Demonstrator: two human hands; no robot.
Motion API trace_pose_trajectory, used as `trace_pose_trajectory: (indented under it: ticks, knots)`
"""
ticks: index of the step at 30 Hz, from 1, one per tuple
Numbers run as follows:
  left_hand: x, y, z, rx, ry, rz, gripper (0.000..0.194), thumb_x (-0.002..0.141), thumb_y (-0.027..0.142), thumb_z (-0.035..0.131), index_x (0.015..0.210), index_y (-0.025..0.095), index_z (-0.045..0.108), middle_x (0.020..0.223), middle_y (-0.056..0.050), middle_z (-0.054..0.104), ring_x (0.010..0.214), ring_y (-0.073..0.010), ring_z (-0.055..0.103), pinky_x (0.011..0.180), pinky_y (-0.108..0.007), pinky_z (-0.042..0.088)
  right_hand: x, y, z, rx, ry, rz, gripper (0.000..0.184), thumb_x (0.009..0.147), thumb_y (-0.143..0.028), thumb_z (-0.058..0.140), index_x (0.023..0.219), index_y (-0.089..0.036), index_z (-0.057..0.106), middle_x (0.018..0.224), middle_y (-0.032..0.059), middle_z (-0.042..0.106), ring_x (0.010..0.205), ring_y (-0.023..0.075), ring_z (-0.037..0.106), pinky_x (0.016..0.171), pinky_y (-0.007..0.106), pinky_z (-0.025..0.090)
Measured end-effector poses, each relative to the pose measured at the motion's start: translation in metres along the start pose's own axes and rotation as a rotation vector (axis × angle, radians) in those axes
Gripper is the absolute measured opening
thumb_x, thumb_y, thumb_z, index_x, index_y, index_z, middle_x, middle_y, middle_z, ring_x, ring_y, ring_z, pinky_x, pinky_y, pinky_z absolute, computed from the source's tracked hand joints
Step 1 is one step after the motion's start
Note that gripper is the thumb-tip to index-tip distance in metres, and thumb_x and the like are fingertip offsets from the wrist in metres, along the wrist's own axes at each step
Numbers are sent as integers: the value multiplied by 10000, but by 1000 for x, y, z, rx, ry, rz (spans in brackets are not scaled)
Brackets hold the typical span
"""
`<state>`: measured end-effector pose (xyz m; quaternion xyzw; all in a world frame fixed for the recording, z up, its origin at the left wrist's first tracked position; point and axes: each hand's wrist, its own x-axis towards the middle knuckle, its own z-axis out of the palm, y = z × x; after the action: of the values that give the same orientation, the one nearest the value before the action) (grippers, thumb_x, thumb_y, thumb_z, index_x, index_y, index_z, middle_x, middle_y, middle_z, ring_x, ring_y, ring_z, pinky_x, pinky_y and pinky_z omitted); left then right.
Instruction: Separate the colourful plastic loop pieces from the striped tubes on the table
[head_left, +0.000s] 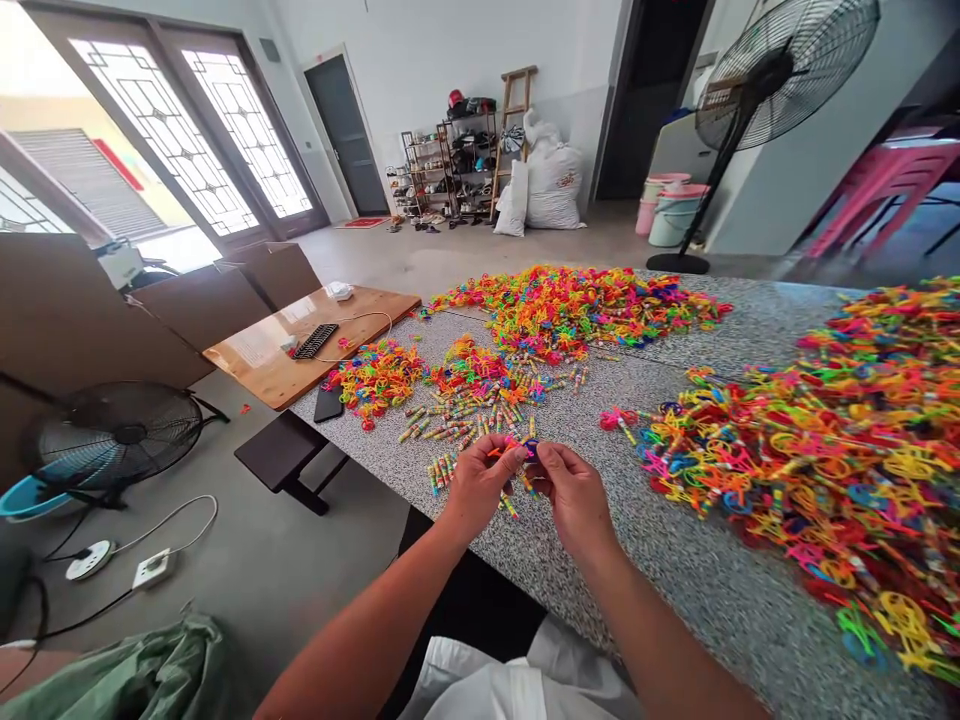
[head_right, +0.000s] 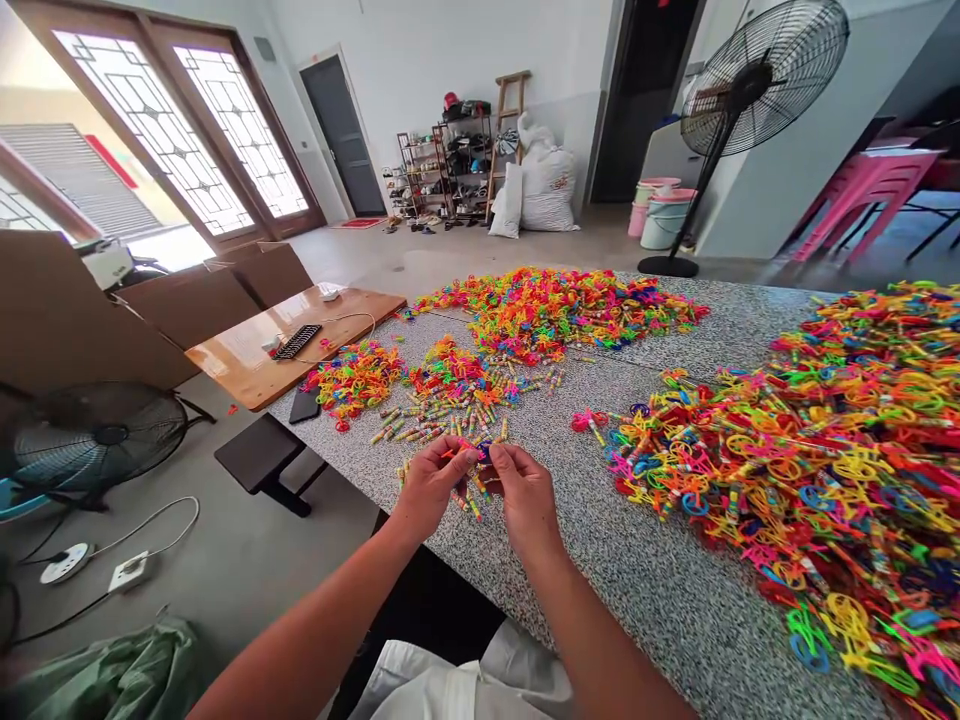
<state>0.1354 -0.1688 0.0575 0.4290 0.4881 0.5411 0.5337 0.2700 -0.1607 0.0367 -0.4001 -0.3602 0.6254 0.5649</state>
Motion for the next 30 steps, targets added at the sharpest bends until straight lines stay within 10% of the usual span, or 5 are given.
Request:
trace_pose_trajectory:
  ticks: [30]
  knots:
    - [1, 5, -10, -75, -121, -195, 432, 694, 502, 843, 851, 153, 643, 768, -7, 611, 644, -89, 559, 572, -208, 520, 0, 3, -11, -325, -38, -33, 447, 851, -609, 672, 762, -179, 749, 690, 33, 683, 596, 156, 565, 532, 263, 440]
